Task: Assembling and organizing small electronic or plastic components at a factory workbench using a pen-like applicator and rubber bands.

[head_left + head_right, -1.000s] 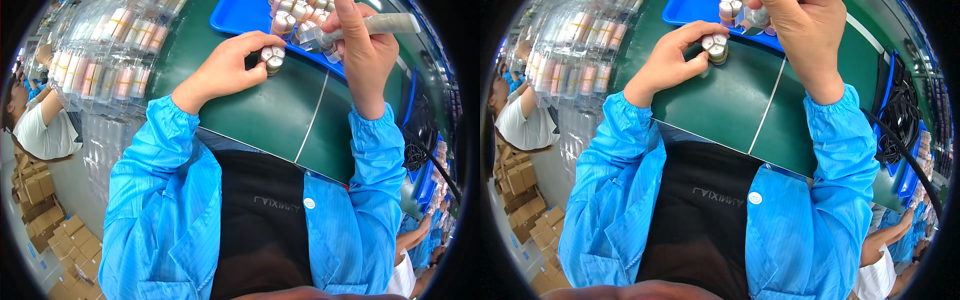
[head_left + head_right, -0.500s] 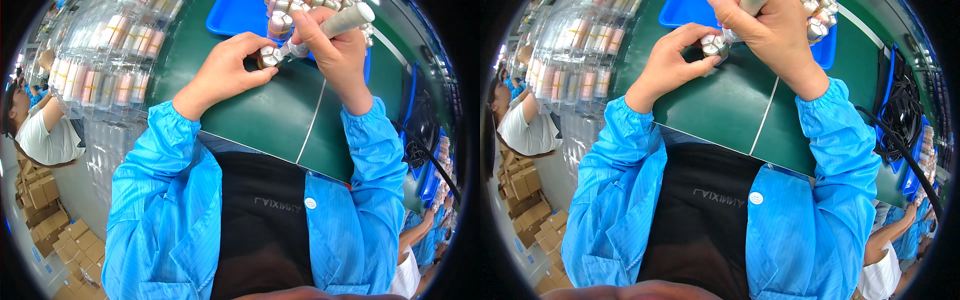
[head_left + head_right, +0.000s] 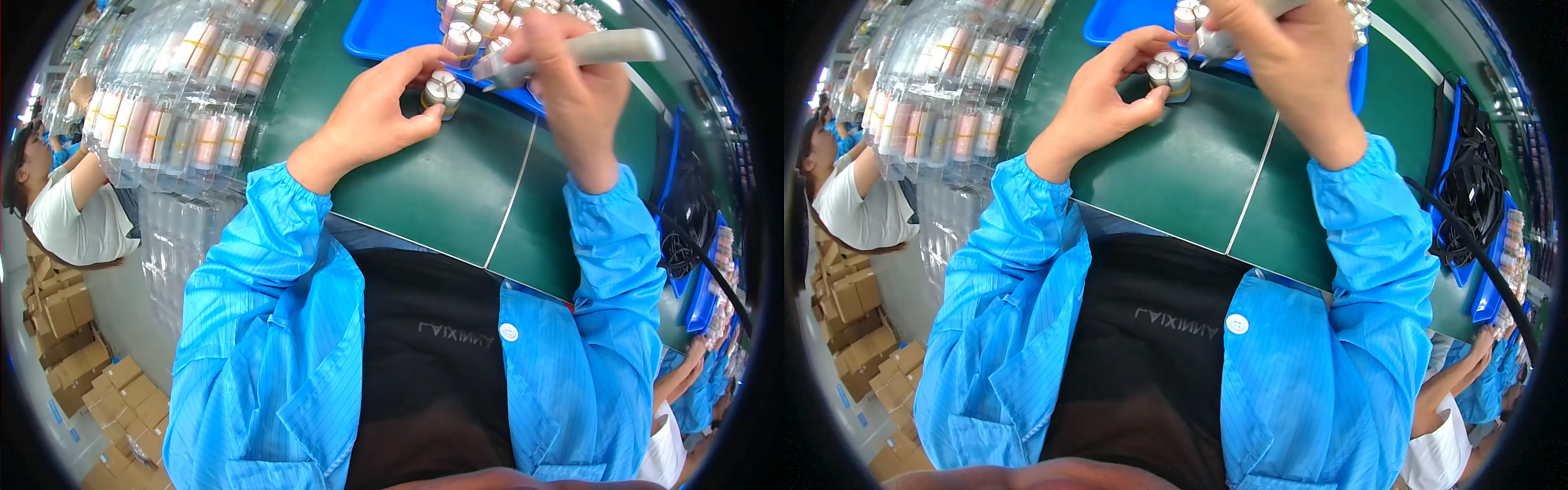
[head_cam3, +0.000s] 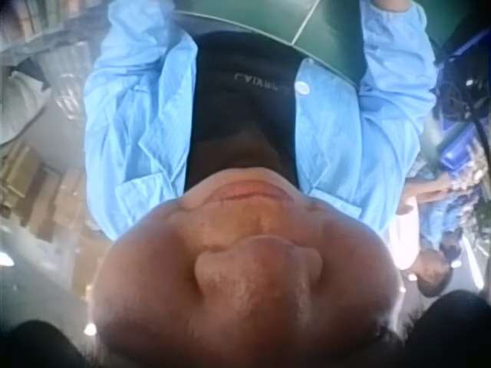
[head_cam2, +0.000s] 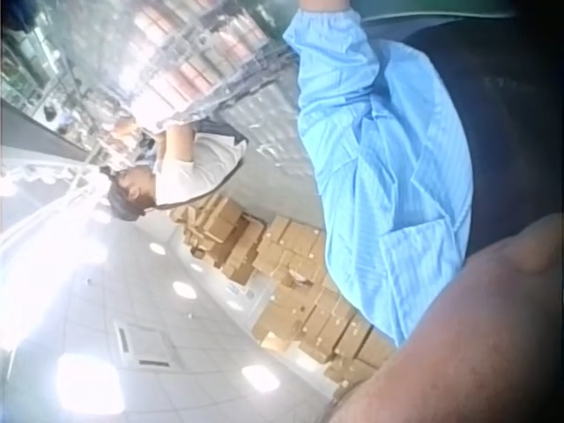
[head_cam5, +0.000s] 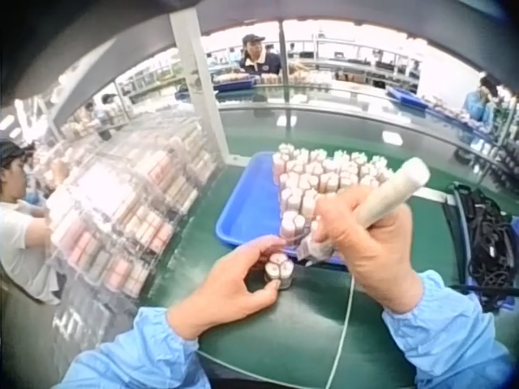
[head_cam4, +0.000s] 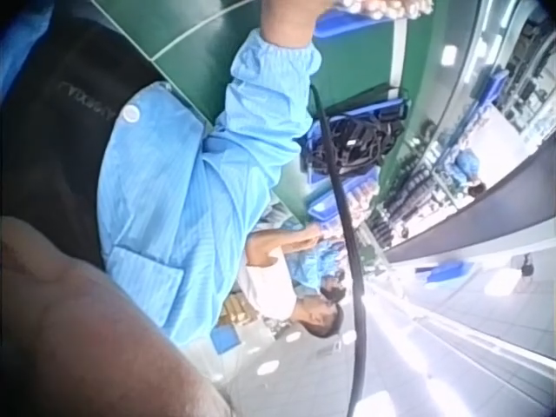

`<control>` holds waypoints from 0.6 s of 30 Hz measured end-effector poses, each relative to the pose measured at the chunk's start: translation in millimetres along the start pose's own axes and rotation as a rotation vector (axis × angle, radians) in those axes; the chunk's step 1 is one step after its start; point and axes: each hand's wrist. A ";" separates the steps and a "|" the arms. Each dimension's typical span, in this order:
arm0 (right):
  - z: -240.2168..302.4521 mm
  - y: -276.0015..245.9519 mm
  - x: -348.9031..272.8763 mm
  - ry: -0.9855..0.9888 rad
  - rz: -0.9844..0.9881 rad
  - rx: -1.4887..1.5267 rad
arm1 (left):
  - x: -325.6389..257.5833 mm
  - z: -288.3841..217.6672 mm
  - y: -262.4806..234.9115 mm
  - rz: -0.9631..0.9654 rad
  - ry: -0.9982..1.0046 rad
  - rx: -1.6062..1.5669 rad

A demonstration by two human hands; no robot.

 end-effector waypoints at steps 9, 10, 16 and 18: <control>-286.9 -211.1 -20.1 -0.512 -0.062 1.012 | 35.2 -5.0 25.3 0.205 0.430 0.221; -188.0 -203.6 -70.0 -0.447 0.057 1.194 | -2.8 4.5 -5.8 0.087 0.300 0.354; -22.5 12.4 16.6 -0.471 0.091 1.224 | -3.3 0.9 -2.9 0.073 0.334 0.429; 17.2 -5.1 3.0 -0.075 -0.073 0.072 | -5.3 -2.8 -4.5 0.089 0.322 0.427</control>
Point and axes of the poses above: each hand's wrist, its own x-axis towards the middle knuckle, its own y-axis out of the palm, z = x × y, and after that the axes turned 3 degrees about x, right-handed
